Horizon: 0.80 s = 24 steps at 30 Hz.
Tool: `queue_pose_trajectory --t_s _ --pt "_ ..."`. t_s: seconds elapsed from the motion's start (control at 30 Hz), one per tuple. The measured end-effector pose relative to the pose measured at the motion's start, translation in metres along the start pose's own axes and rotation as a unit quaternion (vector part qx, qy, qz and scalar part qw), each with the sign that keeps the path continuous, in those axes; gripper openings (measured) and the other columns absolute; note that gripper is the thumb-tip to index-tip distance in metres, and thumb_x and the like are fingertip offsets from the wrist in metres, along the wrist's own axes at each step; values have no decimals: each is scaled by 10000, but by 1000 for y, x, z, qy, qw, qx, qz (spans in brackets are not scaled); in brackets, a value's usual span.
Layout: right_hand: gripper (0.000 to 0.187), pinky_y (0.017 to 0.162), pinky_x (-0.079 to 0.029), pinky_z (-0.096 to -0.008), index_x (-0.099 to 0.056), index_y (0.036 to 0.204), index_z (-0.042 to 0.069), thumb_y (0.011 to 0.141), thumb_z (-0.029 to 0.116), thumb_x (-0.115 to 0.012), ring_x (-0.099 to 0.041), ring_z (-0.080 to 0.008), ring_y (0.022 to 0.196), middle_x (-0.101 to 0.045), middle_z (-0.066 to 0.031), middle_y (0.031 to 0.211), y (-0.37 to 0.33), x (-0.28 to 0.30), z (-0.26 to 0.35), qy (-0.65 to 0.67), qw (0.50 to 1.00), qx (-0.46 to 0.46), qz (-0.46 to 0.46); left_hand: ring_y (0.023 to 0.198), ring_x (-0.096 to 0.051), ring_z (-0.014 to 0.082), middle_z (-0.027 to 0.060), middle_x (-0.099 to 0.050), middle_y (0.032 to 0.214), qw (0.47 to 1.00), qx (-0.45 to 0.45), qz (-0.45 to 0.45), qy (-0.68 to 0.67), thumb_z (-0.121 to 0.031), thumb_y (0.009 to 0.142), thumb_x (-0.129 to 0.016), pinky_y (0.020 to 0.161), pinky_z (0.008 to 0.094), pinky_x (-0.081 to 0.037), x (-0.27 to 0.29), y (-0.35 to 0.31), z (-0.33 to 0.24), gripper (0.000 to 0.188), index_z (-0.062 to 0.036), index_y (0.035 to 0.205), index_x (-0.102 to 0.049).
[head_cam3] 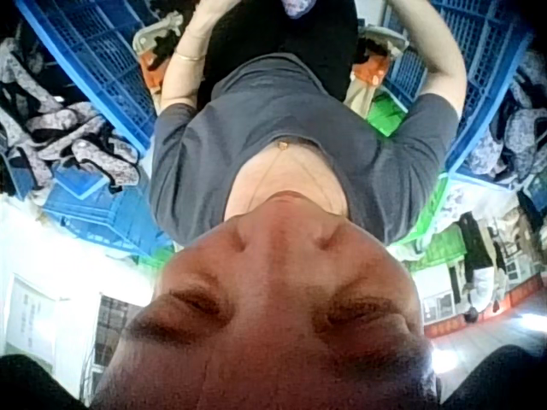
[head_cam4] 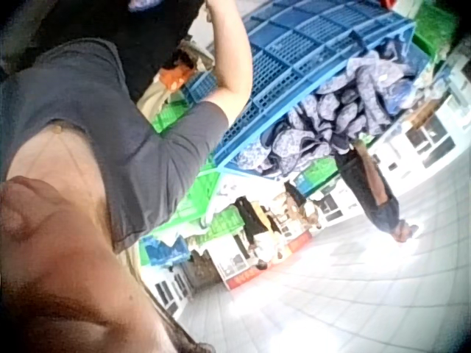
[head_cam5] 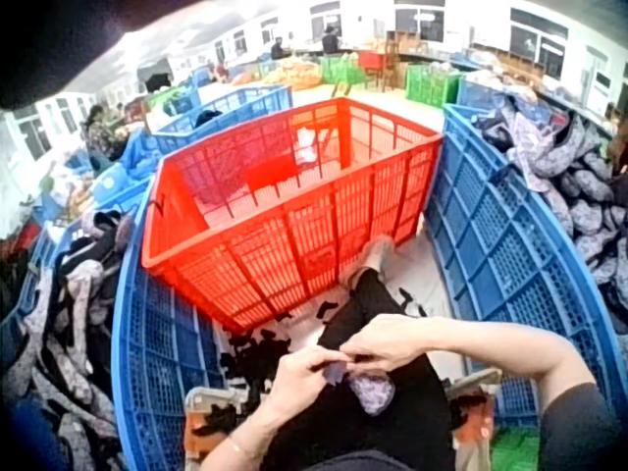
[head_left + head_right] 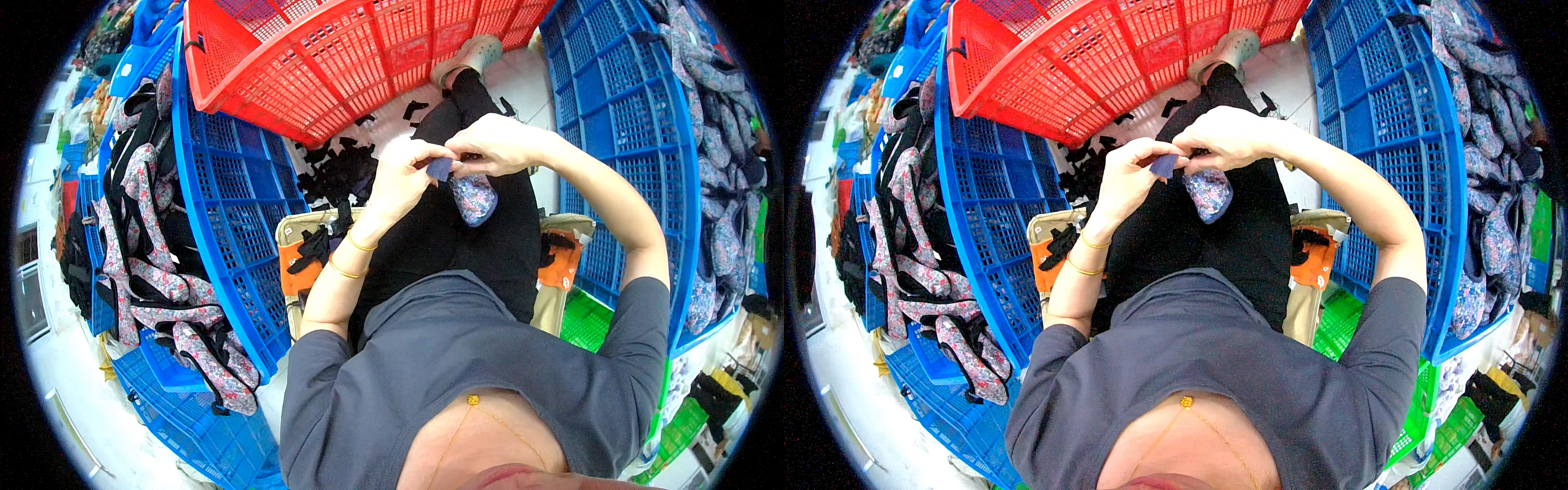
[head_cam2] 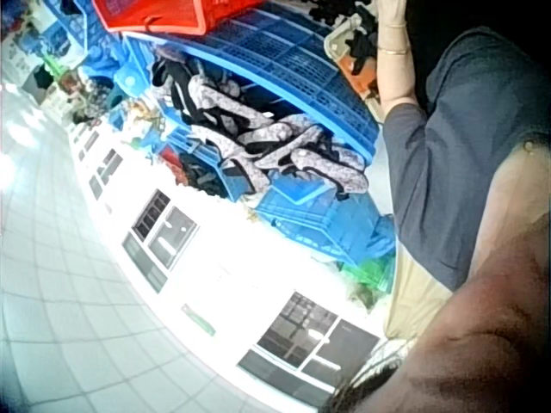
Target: The person sits on a low stool and assembles floral-patterned slippers by attaching black fabric straps to the soles. They repeatedly pick up a slipper, align the strap, and press it into place, then place the finished slipper into a red basket.
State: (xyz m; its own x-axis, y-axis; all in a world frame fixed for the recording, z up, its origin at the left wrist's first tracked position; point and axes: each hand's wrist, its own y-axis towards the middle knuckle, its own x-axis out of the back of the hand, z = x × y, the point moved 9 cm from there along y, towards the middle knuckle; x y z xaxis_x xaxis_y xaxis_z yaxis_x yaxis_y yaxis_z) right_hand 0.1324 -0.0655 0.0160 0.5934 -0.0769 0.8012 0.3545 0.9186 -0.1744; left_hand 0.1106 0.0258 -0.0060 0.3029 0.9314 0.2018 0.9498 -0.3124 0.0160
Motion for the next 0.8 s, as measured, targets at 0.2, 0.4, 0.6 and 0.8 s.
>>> queue_pose_trajectory --t_s 0.2,0.4,0.6,0.8 --pt "313 672 -488 -421 -587 942 65 836 352 -656 -640 -324 794 -640 -130 820 -15 1 -11 34 998 -35 -42 754 -644 104 77 -706 911 994 19 -31 -102 -22 878 -616 635 219 -518 12 -7 1 148 11 1009 -674" --pt "337 680 -491 -425 -572 959 62 823 354 -672 -636 -333 787 -640 -135 830 -9 -1 3 24 999 -21 -36 757 -644 108 82 -705 891 989 31 -43 -136 -23 876 -619 627 228 -527 14 -11 7 145 16 1004 -676" --pt "273 664 -485 -432 -580 920 70 811 300 -679 -631 -334 788 -635 -126 816 4 -9 15 -32 999 -2 -20 695 -627 100 87 -704 880 986 53 -56 -151 -15 865 -637 610 232 -516 17 -20 10 136 17 989 -681" --pt "565 704 -483 -338 -530 1129 48 751 399 -761 -583 -198 833 -589 -99 979 -20 13 -10 115 983 -103 -103 729 -632 119 83 -692 892 976 127 91 154 -138 785 -742 705 267 -523 37 -58 44 315 -16 1069 -682"
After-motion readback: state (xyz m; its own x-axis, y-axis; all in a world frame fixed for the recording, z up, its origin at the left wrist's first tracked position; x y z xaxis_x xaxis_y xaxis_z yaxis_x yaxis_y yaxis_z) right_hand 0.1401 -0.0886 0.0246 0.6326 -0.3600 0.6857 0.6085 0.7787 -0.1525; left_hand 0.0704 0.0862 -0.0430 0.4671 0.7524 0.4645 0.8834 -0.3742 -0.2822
